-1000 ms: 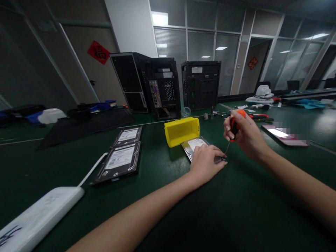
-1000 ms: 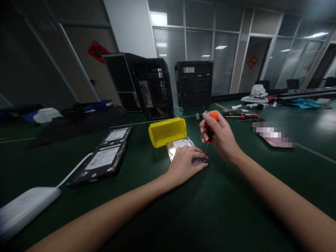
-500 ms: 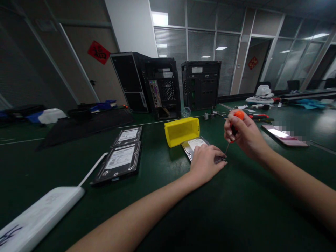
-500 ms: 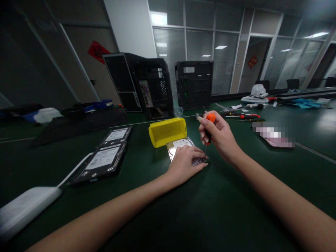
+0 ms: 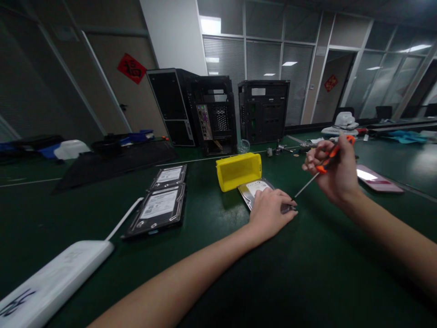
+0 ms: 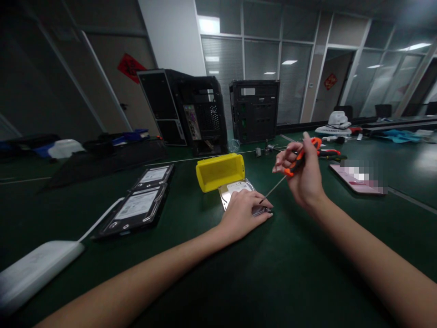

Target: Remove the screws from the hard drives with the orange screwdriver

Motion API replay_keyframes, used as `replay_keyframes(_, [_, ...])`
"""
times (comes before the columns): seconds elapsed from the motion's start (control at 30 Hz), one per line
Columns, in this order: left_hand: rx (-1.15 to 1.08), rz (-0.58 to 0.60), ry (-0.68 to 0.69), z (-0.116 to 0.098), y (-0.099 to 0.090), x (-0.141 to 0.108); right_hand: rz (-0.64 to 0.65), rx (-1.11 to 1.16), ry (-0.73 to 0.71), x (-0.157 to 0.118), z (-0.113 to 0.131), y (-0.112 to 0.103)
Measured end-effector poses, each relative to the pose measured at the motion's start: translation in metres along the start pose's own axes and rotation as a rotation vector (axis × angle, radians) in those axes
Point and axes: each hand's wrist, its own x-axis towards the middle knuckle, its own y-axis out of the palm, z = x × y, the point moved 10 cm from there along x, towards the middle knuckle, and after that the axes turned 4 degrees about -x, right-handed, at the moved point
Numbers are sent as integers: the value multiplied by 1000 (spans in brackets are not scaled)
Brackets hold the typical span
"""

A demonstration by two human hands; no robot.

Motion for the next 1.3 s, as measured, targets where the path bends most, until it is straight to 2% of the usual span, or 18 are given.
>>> replay_keyframes(0.07, [-5, 3, 4, 0, 0, 0, -4, 38, 47, 4, -4, -9])
replay_keyframes(0.17, [-11, 2, 15, -1, 0, 1, -8, 38, 156, 6, -23, -19])
replay_keyframes(0.3, [-16, -5, 35, 0, 0, 0, -188, -69, 217, 3, -44, -37])
replay_keyframes(0.37, [-14, -4, 52, -1, 1, 0, -227, -117, 196, 2, -47, -38])
replay_keyframes(0.5, [-46, 10, 80, -3, 0, 1, -166, -119, 133, 2, -45, -28])
replay_keyframes(0.63, [-214, 49, 89, -3, -12, 3, -138, -244, 28, 4, -46, -32])
replay_keyframes(0.73, [-268, -39, -1, 17, -37, 4, -12, -451, -10, 4, -63, -29])
replay_keyframes(0.8, [-255, -138, -171, 49, -55, 0, 85, -555, 63, 2, -86, -28])
replay_keyframes(0.9, [-216, -202, -301, 86, -67, -9, 128, -578, 149, -2, -108, -28])
replay_keyframes(1.0, [-183, -240, -373, 113, -66, -20, 158, -563, 196, -8, -111, -20])
replay_keyframes(1.1, [-155, -255, -425, 127, -57, -26, 217, -553, 261, -19, -110, -3])
replay_keyframes(1.2, [-119, -242, -428, 128, -47, -25, 284, -591, 301, -29, -109, 14])
replay_keyframes(1.3, [-78, -226, -400, 122, -42, -23, 319, -660, 289, -34, -107, 23])
